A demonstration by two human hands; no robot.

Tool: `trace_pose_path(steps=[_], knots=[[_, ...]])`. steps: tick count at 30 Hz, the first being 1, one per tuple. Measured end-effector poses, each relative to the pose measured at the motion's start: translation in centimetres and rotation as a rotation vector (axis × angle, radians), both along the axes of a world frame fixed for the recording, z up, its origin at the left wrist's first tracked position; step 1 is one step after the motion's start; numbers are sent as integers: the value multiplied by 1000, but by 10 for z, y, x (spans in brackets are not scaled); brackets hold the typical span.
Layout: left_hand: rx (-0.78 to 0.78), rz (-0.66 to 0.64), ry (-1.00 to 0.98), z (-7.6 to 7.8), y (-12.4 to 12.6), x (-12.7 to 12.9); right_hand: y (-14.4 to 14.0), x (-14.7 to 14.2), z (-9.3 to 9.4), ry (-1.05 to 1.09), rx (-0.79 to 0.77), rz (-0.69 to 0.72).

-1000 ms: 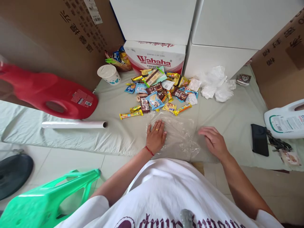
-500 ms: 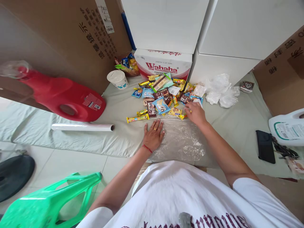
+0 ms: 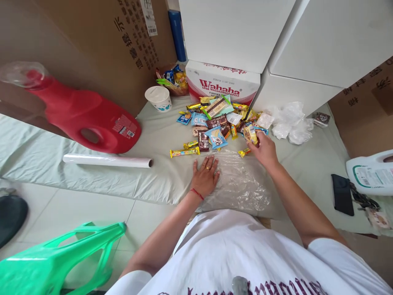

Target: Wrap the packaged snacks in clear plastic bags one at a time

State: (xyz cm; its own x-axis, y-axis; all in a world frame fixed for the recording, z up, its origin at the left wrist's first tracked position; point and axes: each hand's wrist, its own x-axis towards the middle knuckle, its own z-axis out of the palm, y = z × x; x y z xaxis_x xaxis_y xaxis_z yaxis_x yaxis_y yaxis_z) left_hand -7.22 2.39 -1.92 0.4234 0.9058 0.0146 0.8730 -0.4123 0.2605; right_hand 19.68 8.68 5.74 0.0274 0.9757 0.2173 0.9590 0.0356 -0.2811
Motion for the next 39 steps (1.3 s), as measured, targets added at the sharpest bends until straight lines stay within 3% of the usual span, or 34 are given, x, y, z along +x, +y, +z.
trace_pose_path(steps=[2,4,6,9,12,15,19,21,24,27,29,32,35,39], knots=[[-5,-3,-7,1,0,-1,-34,-12,-6,-14,45,194],[-10,-4,-16,1,1,-1,-65,-27,-18,-99,26,426],[-12,-2,-28,2,1,-2,-88,-38,-33,-173,-28,573],[-12,-4,-47,1,1,-3,-102,-37,-46,-169,-121,663],[-13,-3,-61,0,2,-3,-93,-19,-42,-38,-206,685],[-9,7,-64,-1,2,-3,-63,8,-32,92,-226,533],[0,4,-52,-2,2,-3,6,36,-27,67,-122,67],[5,5,-44,-1,2,-3,42,40,-30,5,-67,-85],[9,10,-39,0,2,-3,82,34,-36,-83,-119,-161],[6,15,-45,0,2,-3,94,25,-41,-84,-292,-168],[0,16,-50,0,2,-3,86,24,-40,-51,-330,-132],[-11,16,-50,2,2,-3,53,25,-31,39,-209,-42],[-17,8,-49,3,2,-3,0,16,-21,183,-109,132],[-14,7,-48,3,2,-3,-77,-23,-23,170,-198,402]])
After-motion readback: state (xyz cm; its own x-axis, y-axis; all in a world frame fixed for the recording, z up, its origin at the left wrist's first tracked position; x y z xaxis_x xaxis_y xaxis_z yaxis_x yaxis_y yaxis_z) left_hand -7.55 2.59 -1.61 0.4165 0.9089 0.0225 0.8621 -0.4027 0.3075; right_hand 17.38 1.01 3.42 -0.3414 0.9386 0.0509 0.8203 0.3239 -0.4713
